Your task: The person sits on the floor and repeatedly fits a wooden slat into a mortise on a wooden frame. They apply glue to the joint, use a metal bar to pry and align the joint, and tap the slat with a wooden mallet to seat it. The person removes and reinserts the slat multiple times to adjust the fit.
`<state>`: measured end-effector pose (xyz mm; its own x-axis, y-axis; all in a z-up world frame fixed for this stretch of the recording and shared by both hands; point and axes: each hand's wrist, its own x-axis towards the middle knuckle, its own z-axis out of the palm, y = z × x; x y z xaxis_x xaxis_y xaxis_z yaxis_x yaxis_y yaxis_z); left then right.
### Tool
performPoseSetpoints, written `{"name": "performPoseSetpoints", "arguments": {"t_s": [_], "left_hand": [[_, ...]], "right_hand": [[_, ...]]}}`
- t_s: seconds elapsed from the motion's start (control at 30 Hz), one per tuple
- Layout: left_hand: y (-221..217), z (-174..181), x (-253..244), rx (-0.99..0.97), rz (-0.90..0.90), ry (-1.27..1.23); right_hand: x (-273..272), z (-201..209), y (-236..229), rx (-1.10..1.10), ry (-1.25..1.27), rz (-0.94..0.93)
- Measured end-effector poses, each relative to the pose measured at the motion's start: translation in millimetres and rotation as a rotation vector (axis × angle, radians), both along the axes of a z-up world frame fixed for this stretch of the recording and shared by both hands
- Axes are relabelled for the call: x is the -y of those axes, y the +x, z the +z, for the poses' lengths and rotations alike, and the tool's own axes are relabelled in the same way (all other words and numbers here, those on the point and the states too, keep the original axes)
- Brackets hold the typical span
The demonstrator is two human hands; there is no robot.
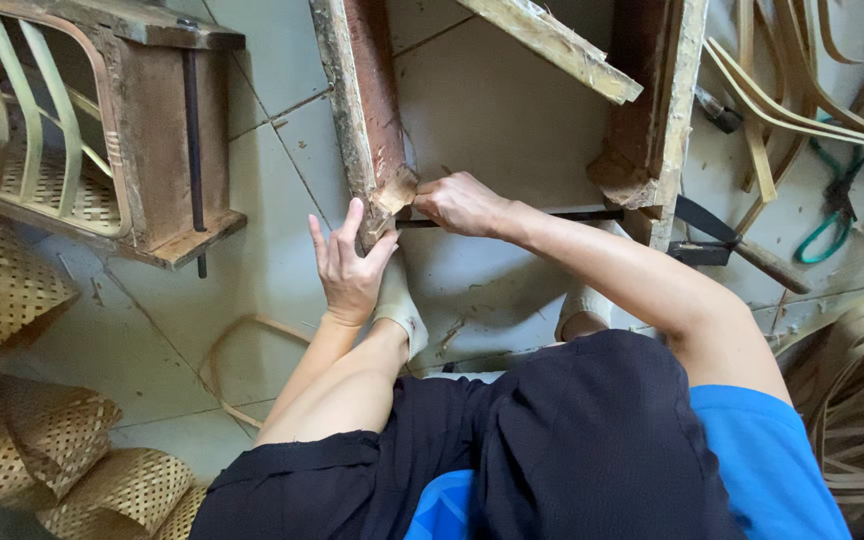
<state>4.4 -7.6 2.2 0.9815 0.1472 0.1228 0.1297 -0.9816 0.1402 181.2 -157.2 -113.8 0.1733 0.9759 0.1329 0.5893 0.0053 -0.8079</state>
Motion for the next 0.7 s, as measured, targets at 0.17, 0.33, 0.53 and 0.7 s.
{"name": "performPoseSetpoints", "arguments": {"t_s": [0.17, 0.33, 0.53, 0.7], "left_hand": [[-0.1, -1.6, 0.6, 0.006, -0.002, -0.003], [0.2, -2.0, 0.8, 0.004, 0.001, -0.001], [1.7, -1.1, 1.6, -0.001, 0.008, -0.001], [1.0, -2.7, 0.9, -0.002, 0.003, -0.012]], "right_hand": [[-1.2, -2.2, -1.0, 0.014, 0.002, 0.005], [-0.1, -1.3, -1.3, -0.018, -0.019, -0.007], [-0.7, 1.5, -0.3, -0.024, -0.011, -0.008], [-1.2, 0.5, -0.6, -0.023, -0.007, -0.009]]}}
